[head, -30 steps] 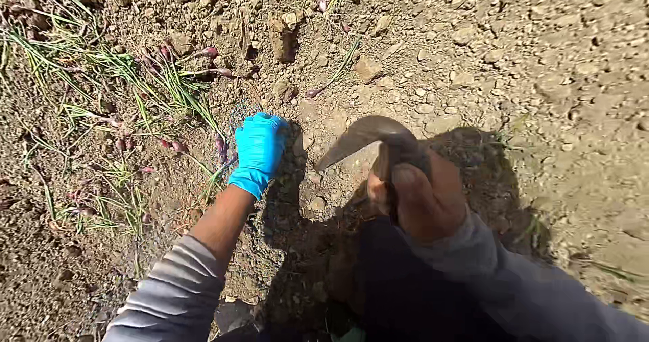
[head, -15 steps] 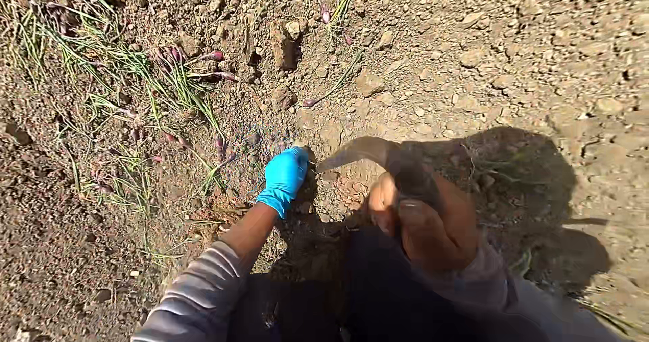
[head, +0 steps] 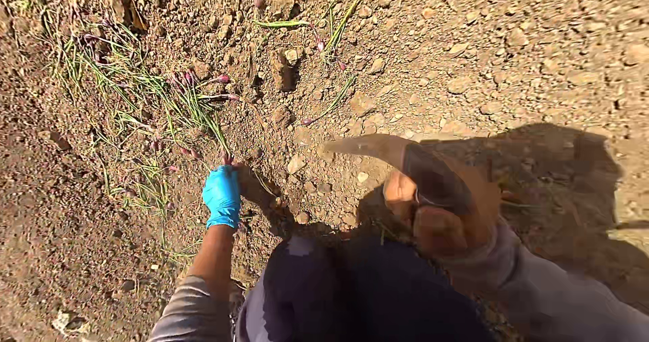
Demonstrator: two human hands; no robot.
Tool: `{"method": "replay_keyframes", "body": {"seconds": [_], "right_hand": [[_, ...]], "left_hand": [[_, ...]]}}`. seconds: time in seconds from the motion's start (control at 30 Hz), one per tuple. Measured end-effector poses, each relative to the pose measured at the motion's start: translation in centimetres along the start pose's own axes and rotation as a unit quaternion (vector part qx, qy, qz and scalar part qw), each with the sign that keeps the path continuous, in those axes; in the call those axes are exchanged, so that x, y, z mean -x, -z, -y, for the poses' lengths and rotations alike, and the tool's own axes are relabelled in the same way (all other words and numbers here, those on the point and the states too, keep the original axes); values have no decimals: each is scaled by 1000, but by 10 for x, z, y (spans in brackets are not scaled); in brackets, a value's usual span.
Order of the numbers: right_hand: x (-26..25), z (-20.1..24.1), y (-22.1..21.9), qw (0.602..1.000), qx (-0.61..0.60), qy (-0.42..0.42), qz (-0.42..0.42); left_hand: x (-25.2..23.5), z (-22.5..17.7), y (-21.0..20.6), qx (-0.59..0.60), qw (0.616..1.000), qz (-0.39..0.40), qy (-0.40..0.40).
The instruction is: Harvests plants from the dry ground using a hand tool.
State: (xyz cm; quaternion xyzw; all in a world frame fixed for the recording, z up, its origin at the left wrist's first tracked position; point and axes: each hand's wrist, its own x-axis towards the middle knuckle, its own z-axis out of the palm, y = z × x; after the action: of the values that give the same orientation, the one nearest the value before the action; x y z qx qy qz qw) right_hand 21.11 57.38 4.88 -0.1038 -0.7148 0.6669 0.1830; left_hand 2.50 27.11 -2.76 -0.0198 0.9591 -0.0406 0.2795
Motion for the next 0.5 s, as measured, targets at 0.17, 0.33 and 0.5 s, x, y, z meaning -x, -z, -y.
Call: {"method": "replay_keyframes", "body": {"seconds": [0.17,0.33,0.5], "right_hand": [[-5,43,20,990,-120,-61,-42],[-4,21,9,995,-83,-19,-52],[-16,35,15,993,9,-112,-26]], "left_hand": [[45,-61,14,-14,975,87,-202],[50,-124,33,-8,962,184,-204],[38,-139,31,85,958,113,-251]]}}
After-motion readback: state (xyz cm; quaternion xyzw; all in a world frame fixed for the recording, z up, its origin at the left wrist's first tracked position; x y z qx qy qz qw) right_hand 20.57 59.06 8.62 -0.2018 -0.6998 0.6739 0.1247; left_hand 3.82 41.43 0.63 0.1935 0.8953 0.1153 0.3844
